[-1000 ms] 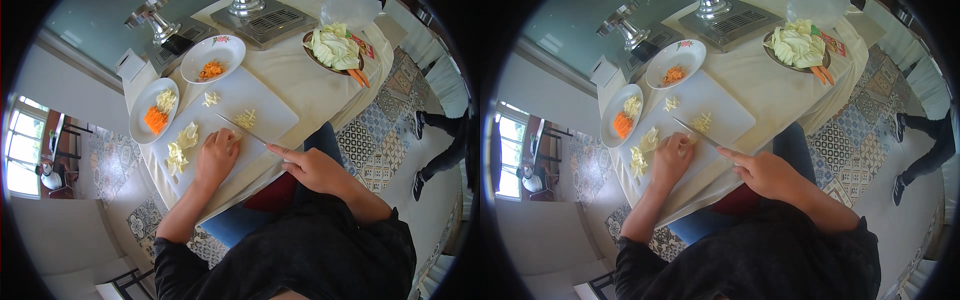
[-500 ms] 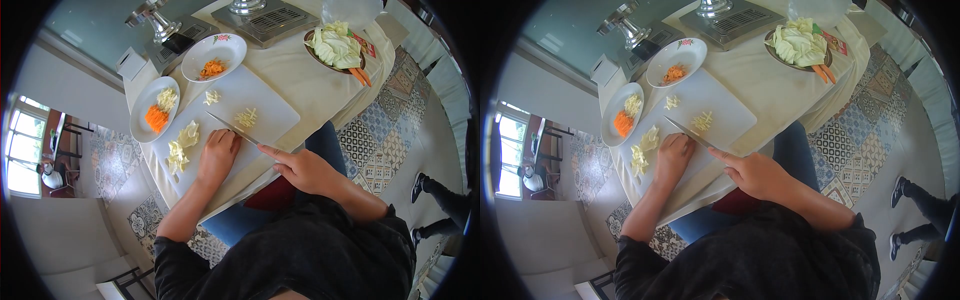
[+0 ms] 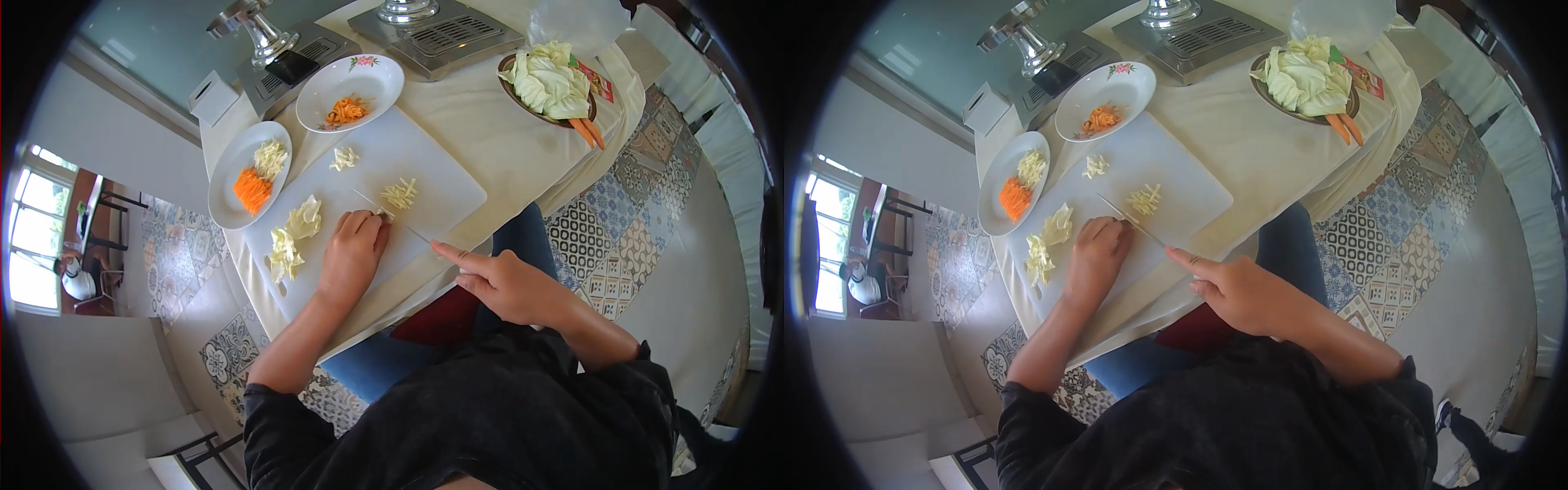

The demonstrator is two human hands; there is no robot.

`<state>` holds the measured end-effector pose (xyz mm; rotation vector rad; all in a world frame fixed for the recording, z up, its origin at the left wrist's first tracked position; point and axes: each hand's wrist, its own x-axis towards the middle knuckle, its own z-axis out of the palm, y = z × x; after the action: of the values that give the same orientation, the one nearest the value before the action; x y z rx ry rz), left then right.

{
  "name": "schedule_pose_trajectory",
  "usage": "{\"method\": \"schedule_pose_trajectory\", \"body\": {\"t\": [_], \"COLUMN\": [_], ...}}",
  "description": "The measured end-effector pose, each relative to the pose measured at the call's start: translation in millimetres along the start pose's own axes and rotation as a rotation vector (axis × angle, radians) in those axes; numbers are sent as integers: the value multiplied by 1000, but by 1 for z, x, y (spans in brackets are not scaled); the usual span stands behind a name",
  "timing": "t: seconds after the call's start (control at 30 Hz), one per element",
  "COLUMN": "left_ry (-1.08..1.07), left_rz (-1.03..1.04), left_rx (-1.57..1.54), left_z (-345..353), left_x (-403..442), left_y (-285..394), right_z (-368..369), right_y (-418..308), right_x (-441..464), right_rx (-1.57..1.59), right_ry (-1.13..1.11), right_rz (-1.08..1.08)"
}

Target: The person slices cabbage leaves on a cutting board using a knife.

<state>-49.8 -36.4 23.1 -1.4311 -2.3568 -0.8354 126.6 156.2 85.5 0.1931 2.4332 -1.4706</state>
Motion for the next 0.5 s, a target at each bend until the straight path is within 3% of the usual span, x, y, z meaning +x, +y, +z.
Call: {"method": "schedule_pose_trajectory", "body": {"t": [0.1, 0.23, 0.33, 0.5], "left_ry": [12, 38, 44, 220], "left_rz": [-7, -25, -116, -318], "left_rx": [17, 49, 61, 60], "left_z": [3, 7, 4, 16], "left_x": [-2, -7, -11, -20], "left_y": [1, 3, 14, 32], "right_z": [-2, -8, 1, 1], "right_y": [6, 5, 13, 23], "right_x": [-1, 14, 22, 26], "right_rx": [112, 22, -45, -219], "right_ry": [-3, -66, 34, 69], "right_rz": [-7, 43, -162, -269]}}
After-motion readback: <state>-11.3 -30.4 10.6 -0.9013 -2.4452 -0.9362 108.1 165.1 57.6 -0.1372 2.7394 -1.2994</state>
